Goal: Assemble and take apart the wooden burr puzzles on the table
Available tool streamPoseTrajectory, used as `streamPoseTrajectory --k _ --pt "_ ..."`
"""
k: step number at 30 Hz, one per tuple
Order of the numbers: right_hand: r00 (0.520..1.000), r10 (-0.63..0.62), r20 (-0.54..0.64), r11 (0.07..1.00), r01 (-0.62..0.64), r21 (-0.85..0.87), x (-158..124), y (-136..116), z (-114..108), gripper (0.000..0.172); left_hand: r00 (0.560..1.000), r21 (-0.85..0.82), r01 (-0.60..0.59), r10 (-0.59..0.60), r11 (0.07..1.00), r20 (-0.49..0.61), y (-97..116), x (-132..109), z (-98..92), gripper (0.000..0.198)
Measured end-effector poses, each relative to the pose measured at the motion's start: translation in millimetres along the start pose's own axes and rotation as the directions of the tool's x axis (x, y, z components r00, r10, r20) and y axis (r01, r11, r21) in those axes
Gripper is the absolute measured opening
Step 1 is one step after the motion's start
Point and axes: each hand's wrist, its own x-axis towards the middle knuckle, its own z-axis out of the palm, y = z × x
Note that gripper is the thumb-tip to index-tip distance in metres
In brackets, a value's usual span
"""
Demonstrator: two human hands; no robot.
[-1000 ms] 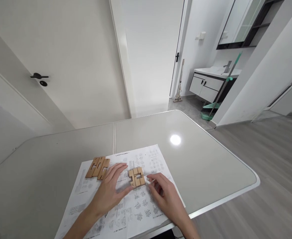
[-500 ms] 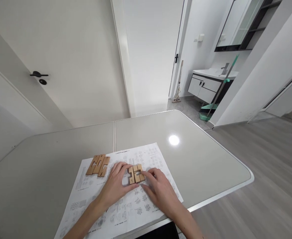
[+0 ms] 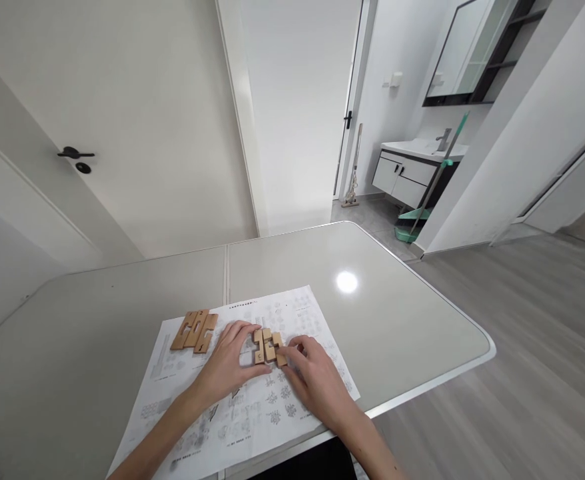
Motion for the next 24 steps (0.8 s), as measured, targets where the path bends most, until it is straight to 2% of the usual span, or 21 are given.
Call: streamPoseTrajectory --k 3,8,12,17,24 --pt "1.000 0.002 -0.004 1.000 -0.002 0.010 -2 1 0 0.028 1.000 -0.007 -0.003 0.003 1.000 0.016 -4 -1 -3.8 0.067" --pt "1.000 -0.009 -0.010 1.000 0.009 0.013 -6 3 1 0.029 1.000 0.001 0.009 -0.009 1.000 0.028 -6 -1 -7.5 0.056" --pt "0.999 -0.030 -0.019 1.000 0.030 0.000 -5 3 0 0.030 0.999 0.028 0.034 -0.035 0.999 0.039 -4 4 -8.3 0.057" --pt "0.998 -0.061 -0.007 0.998 0.061 -0.009 -4 4 0 0.032 1.000 0.048 0.012 -0.013 0.999 0.004 -7 9 -3.9 0.061" --pt "0.998 -0.057 0.020 0.998 0.057 0.001 -4 6 0 0.032 1.000 0.045 0.013 -0.013 0.999 -0.010 -4 11 -4.0 0.055"
